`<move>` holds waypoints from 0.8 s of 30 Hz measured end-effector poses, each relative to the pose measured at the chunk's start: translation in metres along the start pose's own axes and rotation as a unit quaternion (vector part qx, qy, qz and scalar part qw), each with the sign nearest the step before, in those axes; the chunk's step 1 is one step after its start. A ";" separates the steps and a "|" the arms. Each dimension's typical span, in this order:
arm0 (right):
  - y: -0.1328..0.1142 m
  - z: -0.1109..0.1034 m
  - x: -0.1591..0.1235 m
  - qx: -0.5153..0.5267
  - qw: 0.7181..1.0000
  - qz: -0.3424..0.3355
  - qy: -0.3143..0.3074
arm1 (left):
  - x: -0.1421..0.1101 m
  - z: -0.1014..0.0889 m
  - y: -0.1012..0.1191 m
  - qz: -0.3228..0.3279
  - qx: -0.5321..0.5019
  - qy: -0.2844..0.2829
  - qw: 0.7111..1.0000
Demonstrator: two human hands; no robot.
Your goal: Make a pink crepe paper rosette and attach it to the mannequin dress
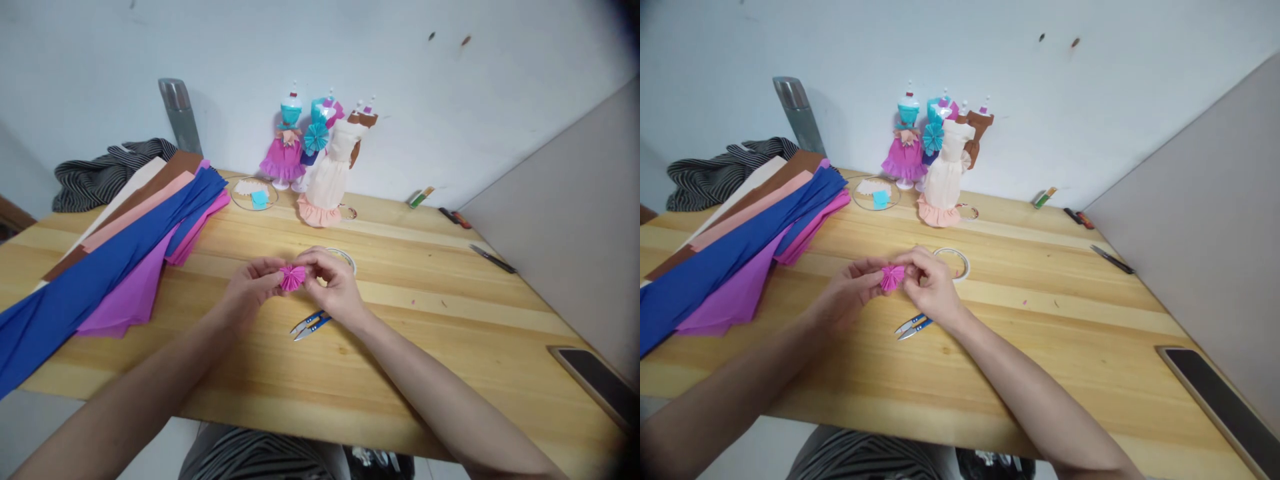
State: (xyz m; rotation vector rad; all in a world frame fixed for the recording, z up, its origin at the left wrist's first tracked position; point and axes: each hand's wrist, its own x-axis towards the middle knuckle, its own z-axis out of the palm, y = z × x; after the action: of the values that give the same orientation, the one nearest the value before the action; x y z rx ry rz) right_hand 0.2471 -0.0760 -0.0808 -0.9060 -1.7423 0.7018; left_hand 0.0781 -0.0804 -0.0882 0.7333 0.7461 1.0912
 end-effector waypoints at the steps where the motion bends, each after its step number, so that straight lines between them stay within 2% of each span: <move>1: 0.001 0.000 0.000 0.027 0.999 0.027 0.011 | 0.000 0.000 0.000 0.022 0.013 0.007 1.000; 5: 0.001 0.002 -0.002 0.167 0.974 0.153 0.011 | 0.002 0.001 -0.002 0.085 0.061 0.021 0.994; 10: -0.002 0.009 -0.001 0.189 0.955 0.230 0.002 | 0.002 0.003 -0.005 0.109 0.076 0.034 0.991; 18: -0.002 0.008 0.001 0.211 0.944 0.254 -0.012 | 0.004 0.001 -0.003 0.067 0.124 0.018 0.990; 24: 0.004 0.004 0.003 0.221 0.941 0.256 -0.025 | 0.003 0.002 -0.001 0.017 0.063 0.003 0.998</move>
State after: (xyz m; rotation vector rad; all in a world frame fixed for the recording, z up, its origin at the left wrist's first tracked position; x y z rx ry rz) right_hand 0.2436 -0.0720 -0.0838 -1.0297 -1.3062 1.4024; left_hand 0.0805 -0.0785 -0.0883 0.8528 0.8148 1.0852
